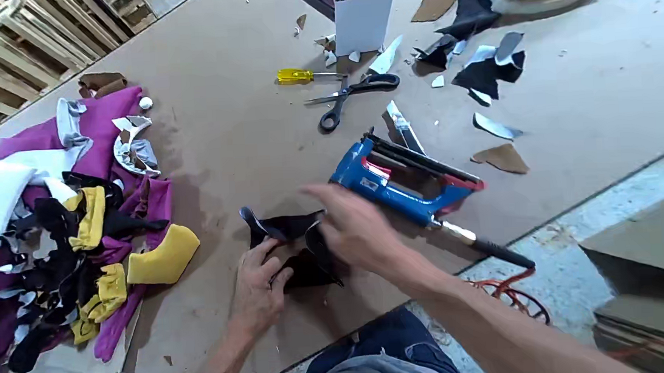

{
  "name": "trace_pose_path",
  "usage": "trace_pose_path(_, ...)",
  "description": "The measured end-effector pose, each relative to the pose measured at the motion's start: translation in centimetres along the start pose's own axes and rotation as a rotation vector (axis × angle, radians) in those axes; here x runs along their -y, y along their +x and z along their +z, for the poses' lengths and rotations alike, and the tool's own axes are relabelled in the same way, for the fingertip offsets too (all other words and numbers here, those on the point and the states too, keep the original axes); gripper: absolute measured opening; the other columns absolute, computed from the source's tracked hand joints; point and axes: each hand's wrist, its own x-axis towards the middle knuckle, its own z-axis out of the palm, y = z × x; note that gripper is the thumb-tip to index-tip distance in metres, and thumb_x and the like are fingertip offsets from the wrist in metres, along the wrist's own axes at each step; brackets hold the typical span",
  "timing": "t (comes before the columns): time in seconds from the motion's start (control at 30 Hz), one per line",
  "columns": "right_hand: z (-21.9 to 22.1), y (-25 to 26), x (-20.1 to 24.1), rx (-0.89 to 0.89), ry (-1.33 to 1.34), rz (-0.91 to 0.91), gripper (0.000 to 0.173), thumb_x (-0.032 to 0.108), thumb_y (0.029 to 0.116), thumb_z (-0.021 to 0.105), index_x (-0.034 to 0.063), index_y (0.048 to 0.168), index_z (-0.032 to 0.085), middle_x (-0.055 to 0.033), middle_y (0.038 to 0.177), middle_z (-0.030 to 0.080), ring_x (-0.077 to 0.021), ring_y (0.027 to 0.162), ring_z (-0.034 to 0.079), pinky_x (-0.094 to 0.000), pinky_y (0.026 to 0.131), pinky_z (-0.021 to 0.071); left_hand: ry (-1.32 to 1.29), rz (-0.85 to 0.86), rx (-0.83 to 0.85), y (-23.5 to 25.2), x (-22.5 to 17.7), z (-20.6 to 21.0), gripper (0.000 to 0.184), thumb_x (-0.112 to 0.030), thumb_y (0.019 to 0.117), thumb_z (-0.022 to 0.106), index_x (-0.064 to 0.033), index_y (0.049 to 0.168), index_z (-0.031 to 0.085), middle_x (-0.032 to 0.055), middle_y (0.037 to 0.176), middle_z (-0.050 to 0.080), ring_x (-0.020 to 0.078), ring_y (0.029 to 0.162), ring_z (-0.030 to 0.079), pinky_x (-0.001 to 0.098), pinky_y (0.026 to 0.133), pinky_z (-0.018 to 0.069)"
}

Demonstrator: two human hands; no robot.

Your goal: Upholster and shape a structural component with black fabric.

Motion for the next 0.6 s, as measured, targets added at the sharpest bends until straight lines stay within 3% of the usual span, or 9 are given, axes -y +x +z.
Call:
trace_pose_path(0.1, -1.9, -1.4, -6.0, -0.211, -0.372, 0.092, 0.072, 0.027, 0.0838, 0.081, 0.0186, 0.149, 0.053, -0.0238, 0.141, 0.053, -0.0461, 0.126, 0.053, -0.0635, 0.094, 0.0487, 0.016, -0.049, -0.077, -0.1, -0.4, 0.8, 0.036, -0.039, 0.1012, 0.057, -0.0127, 0.080, 0.070, 0.0070, 0.134, 0.066, 0.0262, 0.130, 0.058, 0.0543, 0.108, 0.0453)
trace_pose_path(0.2, -3.1, -0.8, -7.7, -0.132, -0.437, 0.287, 0.091, 0.031, 0.0812, 0.086, 0.0187, 0.158, 0.040, -0.0289, 0.131, 0.054, -0.0478, 0.098, 0.065, -0.0618, 0.073, 0.0565, 0.047, -0.096, -0.103, 0.2, -1.1, 1.0, 0.036, -0.038, 0.1018, 0.056, -0.0142, 0.079, 0.070, 0.0048, 0.134, 0.067, 0.0249, 0.128, 0.060, 0.0525, 0.108, 0.0465)
trace_pose_path(0.23, -3.5, -0.4, -7.6, -0.081, -0.438, 0.344, 0.090, 0.032, 0.0820, 0.085, 0.0170, 0.158, 0.039, -0.0298, 0.126, 0.057, -0.0487, 0.094, 0.065, -0.0627, 0.071, 0.0558, 0.070, -0.105, -0.115, 0.2, -1.4, 1.0, 0.035, -0.037, 0.1014, 0.057, -0.0145, 0.078, 0.070, 0.0042, 0.133, 0.067, 0.0247, 0.126, 0.061, 0.0524, 0.106, 0.0475)
trace_pose_path(0.3, -4.5, 0.3, -7.2, 0.004, -0.510, 0.389, 0.084, 0.030, 0.0838, 0.080, 0.0112, 0.156, 0.041, -0.0274, 0.113, 0.066, -0.0474, 0.093, 0.067, -0.0625, 0.073, 0.0541, 0.129, -0.105, -0.134, 0.6, -1.6, 1.0, 0.034, -0.039, 0.1006, 0.056, -0.0163, 0.079, 0.070, 0.0024, 0.131, 0.068, 0.0239, 0.121, 0.064, 0.0528, 0.101, 0.0485)
trace_pose_path(0.37, -5.8, -0.4, -6.1, 0.005, -0.532, 0.393, 0.070, 0.029, 0.0838, 0.077, 0.0065, 0.145, 0.052, -0.0248, 0.100, 0.069, -0.0480, 0.090, 0.067, -0.0659, 0.073, 0.0523, 0.159, -0.095, -0.127, 0.6, -1.5, 0.9, 0.036, -0.044, 0.1000, 0.055, -0.0183, 0.079, 0.070, 0.0010, 0.128, 0.070, 0.0236, 0.114, 0.065, 0.0523, 0.093, 0.0488)
trace_pose_path(0.4, -6.7, -1.2, -5.1, -0.025, -0.539, 0.380, 0.060, 0.033, 0.0847, 0.074, 0.0062, 0.136, 0.059, -0.0230, 0.093, 0.070, -0.0473, 0.086, 0.068, -0.0671, 0.070, 0.0515, 0.157, -0.088, -0.126, 0.7, -1.2, 0.8, 0.037, -0.047, 0.0996, 0.055, -0.0189, 0.080, 0.071, 0.0009, 0.124, 0.071, 0.0240, 0.111, 0.066, 0.0517, 0.089, 0.0494)
trace_pose_path(0.47, -7.9, -3.9, -2.2, -0.065, -0.566, 0.332, 0.051, 0.046, 0.0821, 0.062, 0.0093, 0.117, 0.069, -0.0137, 0.074, 0.067, -0.0377, 0.068, 0.067, -0.0600, 0.056, 0.0490, 0.124, -0.071, -0.137, 1.1, -0.4, 0.6, 0.034, -0.047, 0.0979, 0.059, -0.0187, 0.086, 0.072, 0.0008, 0.116, 0.071, 0.0245, 0.103, 0.066, 0.0506, 0.083, 0.0510)
trace_pose_path(0.5, -7.9, -5.8, -0.1, -0.044, -0.514, 0.327, 0.046, 0.046, 0.0819, 0.062, 0.0087, 0.107, 0.070, -0.0108, 0.068, 0.064, -0.0337, 0.062, 0.065, -0.0566, 0.052, 0.0468, 0.098, -0.062, -0.144, 1.2, -0.1, 0.7, 0.032, -0.047, 0.0976, 0.060, -0.0188, 0.089, 0.073, 0.0000, 0.113, 0.071, 0.0237, 0.101, 0.065, 0.0494, 0.082, 0.0510)
trace_pose_path(0.6, -5.6, -10.8, 6.1, 0.105, -0.247, 0.373, 0.035, 0.033, 0.0857, 0.074, 0.0011, 0.101, 0.073, -0.0151, 0.073, 0.071, -0.0328, 0.066, 0.071, -0.0585, 0.058, 0.0541, 0.071, -0.042, -0.187, 1.7, 0.4, 1.1, 0.030, -0.046, 0.0977, 0.060, -0.0208, 0.090, 0.073, -0.0032, 0.107, 0.069, 0.0201, 0.097, 0.063, 0.0437, 0.078, 0.0490)
